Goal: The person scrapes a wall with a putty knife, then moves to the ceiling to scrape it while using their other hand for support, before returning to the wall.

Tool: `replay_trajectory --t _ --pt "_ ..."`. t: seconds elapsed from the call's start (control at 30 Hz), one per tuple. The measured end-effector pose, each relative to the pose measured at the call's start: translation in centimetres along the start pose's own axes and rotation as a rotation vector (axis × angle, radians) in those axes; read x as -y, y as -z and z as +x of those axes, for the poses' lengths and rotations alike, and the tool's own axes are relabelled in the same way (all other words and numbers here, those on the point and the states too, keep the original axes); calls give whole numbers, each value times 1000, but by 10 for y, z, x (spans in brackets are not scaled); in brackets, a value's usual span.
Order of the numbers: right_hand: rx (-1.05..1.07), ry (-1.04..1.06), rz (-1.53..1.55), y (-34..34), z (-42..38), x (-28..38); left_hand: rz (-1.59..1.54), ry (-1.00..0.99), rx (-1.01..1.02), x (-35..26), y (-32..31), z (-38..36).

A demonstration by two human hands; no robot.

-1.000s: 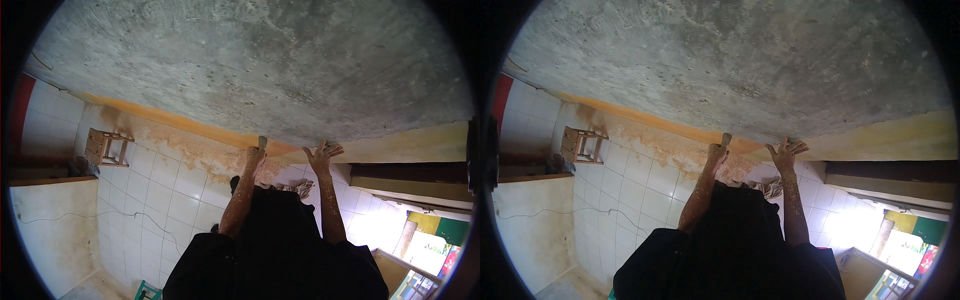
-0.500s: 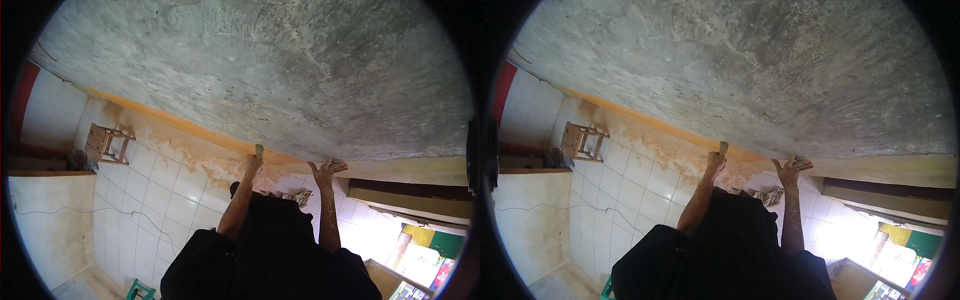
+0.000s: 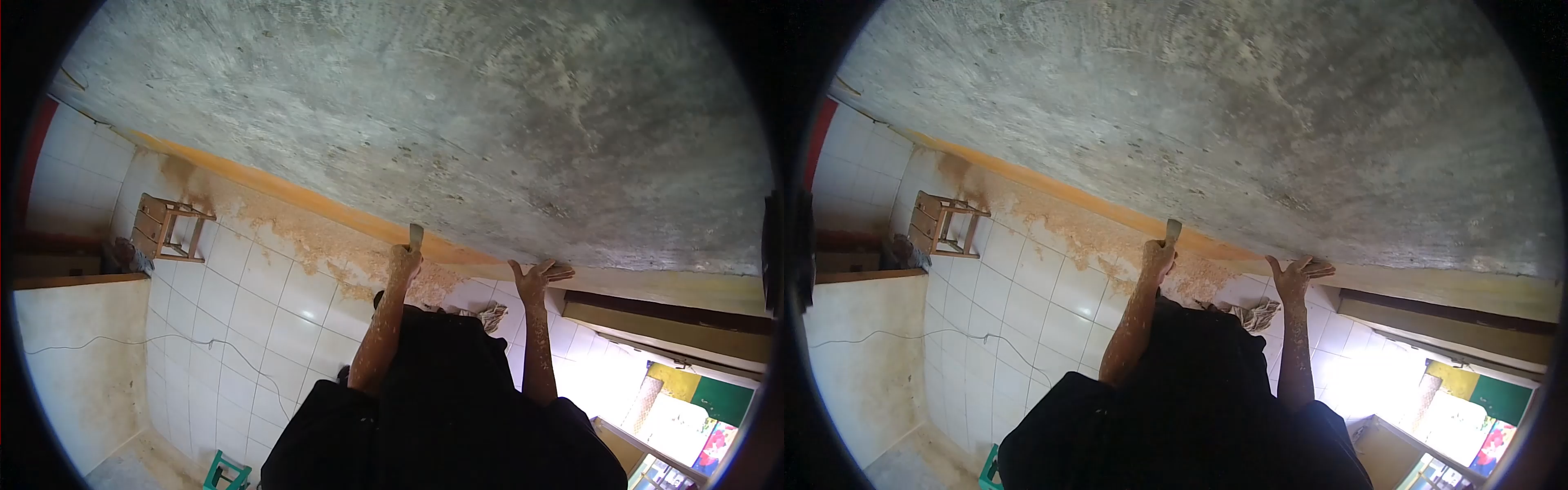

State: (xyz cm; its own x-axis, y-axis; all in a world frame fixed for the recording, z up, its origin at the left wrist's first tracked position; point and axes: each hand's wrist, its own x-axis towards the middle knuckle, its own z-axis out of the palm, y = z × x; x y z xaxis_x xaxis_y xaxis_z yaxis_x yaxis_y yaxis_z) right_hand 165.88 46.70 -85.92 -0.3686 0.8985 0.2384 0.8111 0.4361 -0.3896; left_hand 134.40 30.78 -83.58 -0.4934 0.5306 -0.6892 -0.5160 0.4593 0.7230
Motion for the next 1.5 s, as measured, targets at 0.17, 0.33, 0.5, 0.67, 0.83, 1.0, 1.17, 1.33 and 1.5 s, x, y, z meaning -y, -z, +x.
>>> replay_trajectory --t 0.17,0.33,0.5,0.67,0.83,1.0,1.17,1.33,1.5 --pt "-270 203 -308 10 3 37 42 4 -4 -5 7 11" --pt "-317 96 -168 25 0 87 29 21 1 -8 15 1" --pt "-450 66 -3 33 2 151 3 -9 -66 -62 38 -26" --pt "-502 192 -1 18 17 178 88 -64 -167 -71 61 -14" --pt "-563 149 36 7 30 218 25 -188 -279 -96 96 -14" --pt "-520 253 81 -5 28 258 -33 -341 -466 -85 111 44" --pt "-493 334 79 -29 30 312 -87 -621 -653 -158 144 -6" --pt "-583 328 53 -50 47 411 -20 -834 -629 -221 238 -10" --pt "-641 336 43 -68 63 497 144 -1198 -606 -227 297 25"
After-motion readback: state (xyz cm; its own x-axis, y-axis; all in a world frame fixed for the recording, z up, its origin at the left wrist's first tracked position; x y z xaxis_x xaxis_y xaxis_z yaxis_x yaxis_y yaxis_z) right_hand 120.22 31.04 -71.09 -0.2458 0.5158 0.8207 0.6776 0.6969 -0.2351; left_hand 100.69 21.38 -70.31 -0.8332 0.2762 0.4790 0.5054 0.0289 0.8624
